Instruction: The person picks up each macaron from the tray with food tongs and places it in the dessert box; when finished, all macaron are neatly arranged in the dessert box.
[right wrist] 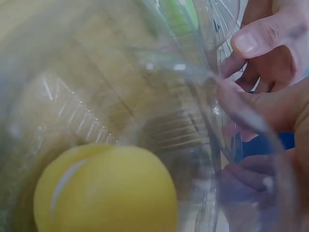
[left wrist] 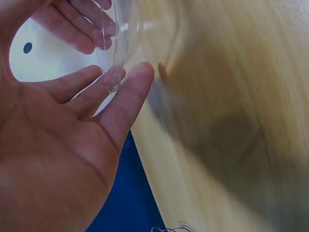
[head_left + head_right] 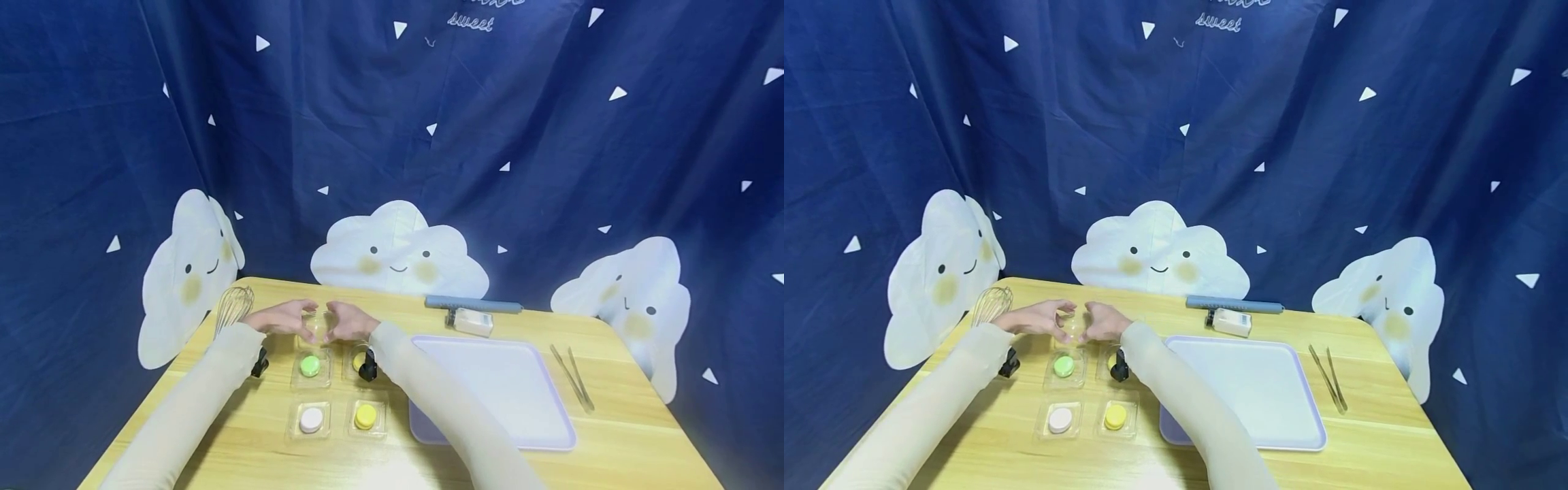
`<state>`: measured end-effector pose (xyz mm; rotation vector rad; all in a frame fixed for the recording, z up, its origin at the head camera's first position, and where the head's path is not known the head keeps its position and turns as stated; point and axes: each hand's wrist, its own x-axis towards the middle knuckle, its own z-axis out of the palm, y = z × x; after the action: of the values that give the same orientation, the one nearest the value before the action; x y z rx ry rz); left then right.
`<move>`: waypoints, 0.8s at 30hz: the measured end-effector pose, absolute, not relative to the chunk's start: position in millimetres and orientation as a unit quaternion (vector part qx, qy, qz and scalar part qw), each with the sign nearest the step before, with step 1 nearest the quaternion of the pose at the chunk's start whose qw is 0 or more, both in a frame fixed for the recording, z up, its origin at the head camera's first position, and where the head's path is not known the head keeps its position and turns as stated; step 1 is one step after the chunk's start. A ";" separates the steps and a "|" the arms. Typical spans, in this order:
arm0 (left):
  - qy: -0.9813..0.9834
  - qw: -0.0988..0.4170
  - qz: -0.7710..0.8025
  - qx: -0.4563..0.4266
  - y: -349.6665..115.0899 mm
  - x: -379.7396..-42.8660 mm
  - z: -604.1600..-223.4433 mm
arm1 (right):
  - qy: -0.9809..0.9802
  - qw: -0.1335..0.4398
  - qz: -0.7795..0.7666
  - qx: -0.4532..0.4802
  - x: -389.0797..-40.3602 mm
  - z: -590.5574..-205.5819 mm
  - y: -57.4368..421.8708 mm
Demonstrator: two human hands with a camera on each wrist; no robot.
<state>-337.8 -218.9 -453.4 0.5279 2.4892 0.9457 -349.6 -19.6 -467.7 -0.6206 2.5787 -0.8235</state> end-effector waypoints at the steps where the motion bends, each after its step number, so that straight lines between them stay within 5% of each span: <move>1: 0.897 0.212 0.340 0.188 -218.3 -337.4 -453.3 | 0.915 0.181 -0.286 -0.221 -349.4 -468.0 -19.8; 24: 0.912 0.182 0.324 0.175 -213.1 -331.3 -445.7 | 0.912 0.151 -0.278 -0.260 -343.8 -465.7 -17.0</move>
<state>-331.3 -213.1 -445.7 0.4925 2.5733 0.9133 -343.8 -17.0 -465.7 -0.7471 2.6199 -0.7978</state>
